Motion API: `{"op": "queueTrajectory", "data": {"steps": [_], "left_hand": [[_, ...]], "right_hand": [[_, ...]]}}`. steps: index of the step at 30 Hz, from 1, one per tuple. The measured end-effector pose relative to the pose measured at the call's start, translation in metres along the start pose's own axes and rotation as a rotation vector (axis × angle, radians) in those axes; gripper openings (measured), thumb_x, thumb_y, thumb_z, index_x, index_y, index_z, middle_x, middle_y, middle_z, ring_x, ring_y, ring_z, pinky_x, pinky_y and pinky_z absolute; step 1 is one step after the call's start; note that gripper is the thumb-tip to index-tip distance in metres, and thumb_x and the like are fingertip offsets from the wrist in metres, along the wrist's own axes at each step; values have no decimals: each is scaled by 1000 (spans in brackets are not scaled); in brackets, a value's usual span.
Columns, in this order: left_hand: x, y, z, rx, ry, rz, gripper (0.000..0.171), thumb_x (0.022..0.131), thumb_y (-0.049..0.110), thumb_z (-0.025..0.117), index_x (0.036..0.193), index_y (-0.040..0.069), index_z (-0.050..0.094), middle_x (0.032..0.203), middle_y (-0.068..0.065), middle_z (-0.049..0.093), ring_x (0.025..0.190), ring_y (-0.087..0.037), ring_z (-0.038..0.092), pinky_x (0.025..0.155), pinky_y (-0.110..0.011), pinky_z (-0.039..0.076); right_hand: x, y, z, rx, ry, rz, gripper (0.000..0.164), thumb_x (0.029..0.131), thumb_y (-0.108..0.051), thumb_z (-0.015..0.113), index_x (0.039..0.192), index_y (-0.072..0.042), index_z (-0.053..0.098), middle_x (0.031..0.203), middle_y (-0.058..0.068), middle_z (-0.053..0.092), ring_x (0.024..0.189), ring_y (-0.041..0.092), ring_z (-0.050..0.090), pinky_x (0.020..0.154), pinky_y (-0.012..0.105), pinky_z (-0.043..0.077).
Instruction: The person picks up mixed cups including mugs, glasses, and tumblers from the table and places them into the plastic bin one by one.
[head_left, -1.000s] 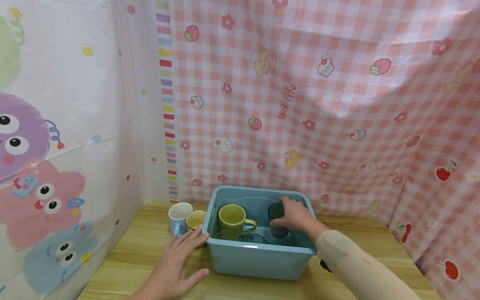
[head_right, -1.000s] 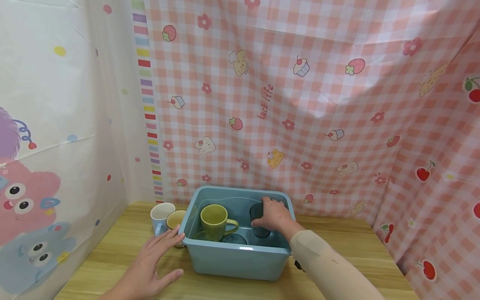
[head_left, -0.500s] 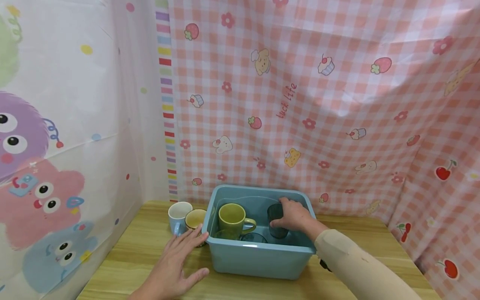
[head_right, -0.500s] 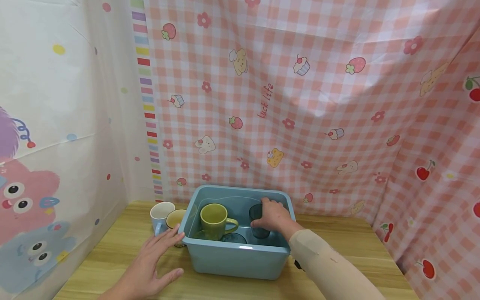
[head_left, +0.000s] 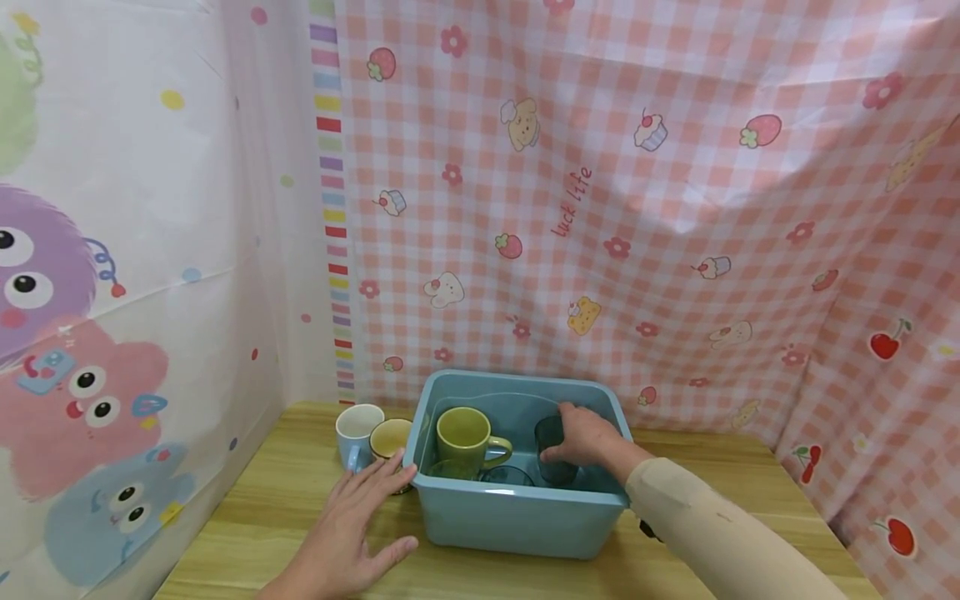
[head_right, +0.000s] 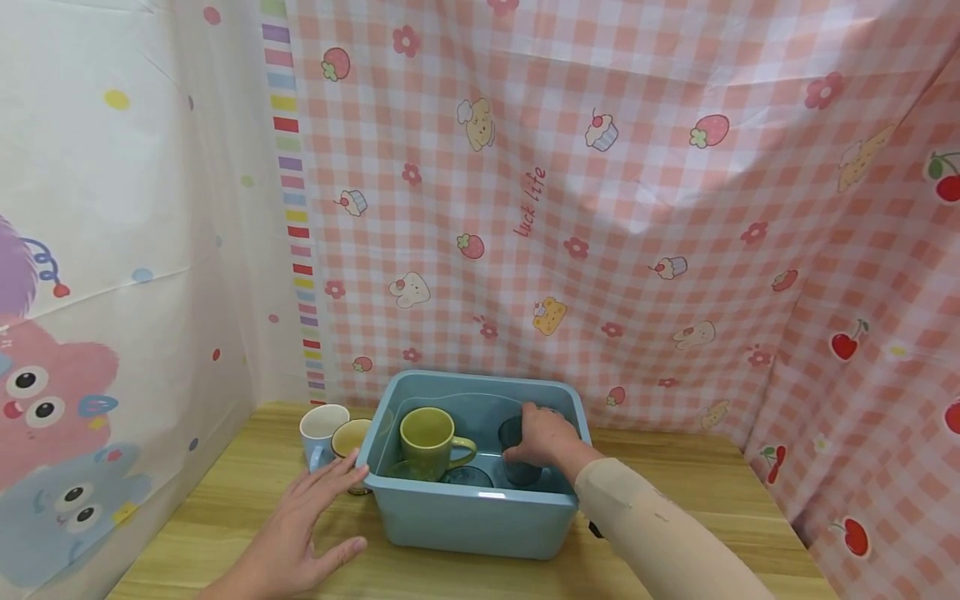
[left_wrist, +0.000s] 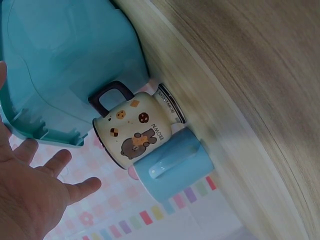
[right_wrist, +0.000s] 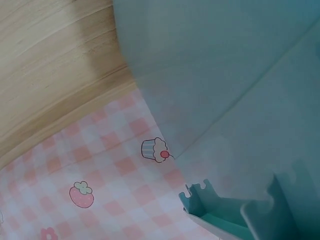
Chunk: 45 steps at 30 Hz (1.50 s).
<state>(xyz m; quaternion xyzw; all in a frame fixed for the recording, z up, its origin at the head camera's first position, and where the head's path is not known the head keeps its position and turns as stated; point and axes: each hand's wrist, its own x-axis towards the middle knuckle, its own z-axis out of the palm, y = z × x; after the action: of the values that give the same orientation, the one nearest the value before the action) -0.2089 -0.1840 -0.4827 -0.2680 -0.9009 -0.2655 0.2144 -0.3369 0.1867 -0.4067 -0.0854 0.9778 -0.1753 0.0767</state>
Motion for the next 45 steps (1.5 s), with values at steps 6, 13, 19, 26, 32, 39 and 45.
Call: {"op": "queueTrajectory", "data": {"steps": [6, 13, 19, 26, 32, 39, 45], "left_hand": [[-1, 1, 0, 7, 2, -2, 82, 90, 50, 83, 161, 29, 49, 171, 0, 43, 151, -43, 49, 110, -84, 37], [-1, 1, -1, 8, -7, -21, 81, 91, 52, 82, 161, 30, 49, 172, 2, 42, 152, -43, 48, 110, -84, 36], [-1, 2, 0, 8, -4, -20, 82, 90, 51, 83, 161, 30, 49, 172, 1, 42, 152, -43, 48, 111, -83, 36], [-1, 2, 0, 6, -6, -21, 82, 90, 50, 84, 161, 29, 49, 172, 1, 42, 152, -43, 48, 111, -84, 36], [-1, 2, -1, -2, -10, -28, 82, 90, 49, 84, 161, 30, 49, 172, 1, 42, 153, -42, 47, 112, -83, 35], [-1, 2, 0, 0, -12, -29, 82, 90, 50, 84, 161, 30, 48, 172, 1, 42, 153, -42, 47, 112, -83, 34], [-1, 2, 0, 0, -3, -20, 82, 90, 50, 84, 161, 29, 49, 172, 1, 42, 153, -42, 47, 112, -83, 34]], "right_hand": [[1, 0, 2, -15, -14, 5, 90, 91, -36, 87, 158, 2, 41, 156, 28, 54, 143, 45, 54, 118, 64, 45], [0, -2, 2, -33, -30, 9, 90, 90, -37, 88, 157, 1, 42, 155, 27, 56, 140, 43, 57, 118, 62, 47], [-3, -2, 2, -33, -47, 7, 90, 88, -36, 90, 156, 1, 43, 153, 27, 57, 135, 41, 61, 115, 63, 49], [-5, -2, 3, -39, -78, 22, 92, 86, -37, 91, 156, 0, 43, 152, 26, 58, 135, 40, 61, 115, 62, 49], [-2, -1, 5, -79, -93, 33, 94, 86, -40, 91, 156, 1, 43, 151, 26, 59, 133, 39, 62, 115, 62, 49], [-3, -2, 4, -122, -109, 42, 90, 87, -44, 89, 153, 2, 47, 147, 25, 62, 128, 38, 64, 114, 62, 50], [-3, -3, 5, -124, -116, 54, 92, 88, -46, 88, 153, 4, 46, 147, 26, 62, 130, 38, 64, 114, 61, 50]]}}
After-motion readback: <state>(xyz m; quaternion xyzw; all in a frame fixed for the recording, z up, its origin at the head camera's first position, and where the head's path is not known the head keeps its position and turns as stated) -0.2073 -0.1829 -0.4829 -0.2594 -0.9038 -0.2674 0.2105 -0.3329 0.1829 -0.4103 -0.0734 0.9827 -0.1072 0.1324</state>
